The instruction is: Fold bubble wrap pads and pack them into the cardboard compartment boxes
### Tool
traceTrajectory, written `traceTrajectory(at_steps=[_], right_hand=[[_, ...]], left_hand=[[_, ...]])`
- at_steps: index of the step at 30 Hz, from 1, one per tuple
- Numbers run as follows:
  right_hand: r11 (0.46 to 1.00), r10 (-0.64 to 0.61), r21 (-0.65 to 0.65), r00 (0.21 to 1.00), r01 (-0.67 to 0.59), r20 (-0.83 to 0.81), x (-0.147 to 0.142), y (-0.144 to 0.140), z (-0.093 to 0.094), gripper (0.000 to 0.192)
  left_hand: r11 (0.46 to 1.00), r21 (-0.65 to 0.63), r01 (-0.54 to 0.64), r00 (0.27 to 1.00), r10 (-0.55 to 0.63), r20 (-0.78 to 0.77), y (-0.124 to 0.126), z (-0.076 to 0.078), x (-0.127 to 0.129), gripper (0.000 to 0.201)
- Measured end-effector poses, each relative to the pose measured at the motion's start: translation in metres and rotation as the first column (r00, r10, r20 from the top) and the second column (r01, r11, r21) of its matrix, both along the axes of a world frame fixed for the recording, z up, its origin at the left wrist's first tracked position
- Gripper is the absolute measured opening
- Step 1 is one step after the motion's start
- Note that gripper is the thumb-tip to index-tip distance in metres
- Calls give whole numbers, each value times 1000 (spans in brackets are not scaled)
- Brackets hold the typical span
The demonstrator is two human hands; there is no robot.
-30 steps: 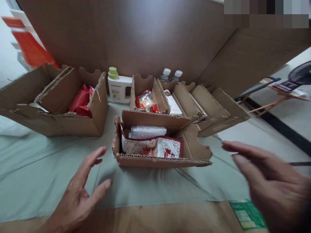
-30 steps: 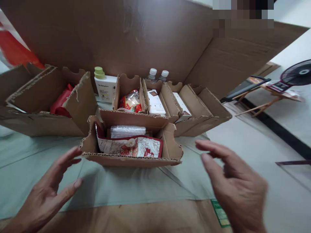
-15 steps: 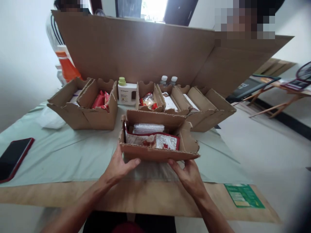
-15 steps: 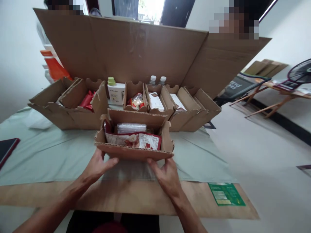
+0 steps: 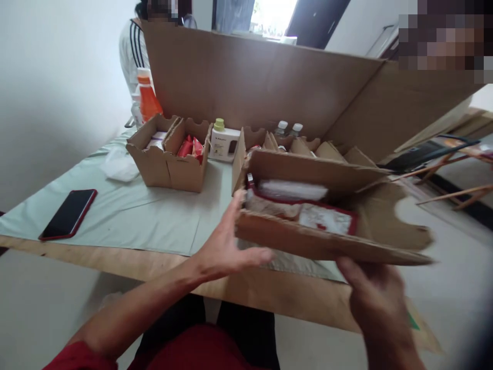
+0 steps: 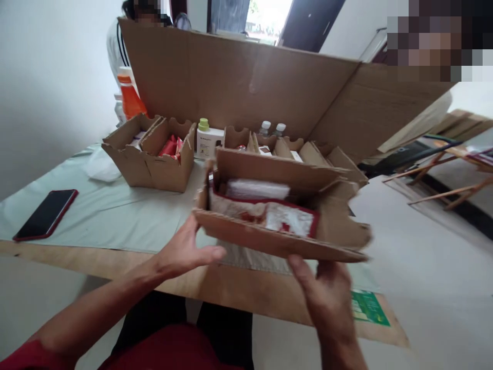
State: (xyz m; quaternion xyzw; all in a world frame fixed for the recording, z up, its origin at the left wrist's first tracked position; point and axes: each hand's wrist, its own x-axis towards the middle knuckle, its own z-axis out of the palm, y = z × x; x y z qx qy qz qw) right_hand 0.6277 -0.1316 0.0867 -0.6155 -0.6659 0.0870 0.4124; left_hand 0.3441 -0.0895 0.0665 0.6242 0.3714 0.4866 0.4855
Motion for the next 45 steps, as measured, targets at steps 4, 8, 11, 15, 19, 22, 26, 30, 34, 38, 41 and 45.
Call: traceTrajectory(at_steps=[4, 8, 11, 15, 19, 22, 26, 30, 34, 38, 41, 45], right_hand=[[969, 188, -113, 955, -218, -228, -61, 22, -5, 63], [971, 201, -47, 905, -236, -376, -70, 49, -13, 70], [968, 198, -49, 874, -245, -444, -51, 54, -36, 68], [940, 270, -45, 818, -338, -507, -59, 70, -69, 81], [893, 391, 35, 733, -449, -556, -104, 106, -82, 94], [896, 408, 84, 731, -436, -547, -131, 128, -86, 92], [935, 344, 126, 758, -333, -555, -152, 140, -97, 86], [933, 356, 187, 725, -306, -589, -163, 142, -107, 76], [924, 382, 237, 692, -300, -612, -171, 147, -107, 72], [910, 414, 286, 675, -300, -611, -173, 153, -102, 67], [904, 427, 284, 643, -320, -635, -169, 155, -100, 65], [911, 410, 274, 619, -307, -670, -165, 151, -105, 65]], left_hand=[[979, -57, -196, 979, 199, 46, -8, -8, -49, 99], [961, -9, -277, 958, 277, 69, -3, -2, -50, 106], [964, -24, -264, 963, 265, 40, -19, -10, -29, 108], [905, -115, -409, 911, 413, 11, -63, -39, -19, 100], [848, -195, -493, 865, 501, -10, -103, -74, -18, 96], [843, -120, -525, 851, 519, -76, -120, -97, -9, 94], [865, 6, -502, 855, 498, -149, -127, -106, 3, 90], [864, 68, -499, 845, 502, -182, -127, -99, 7, 90], [868, 77, -490, 846, 495, -200, -121, -97, 10, 91], [875, 109, -471, 849, 483, -212, -111, -100, 15, 90], [888, 116, -445, 860, 460, -220, -102, -102, 20, 86], [899, 102, -426, 867, 437, -239, -93, -103, 24, 81]])
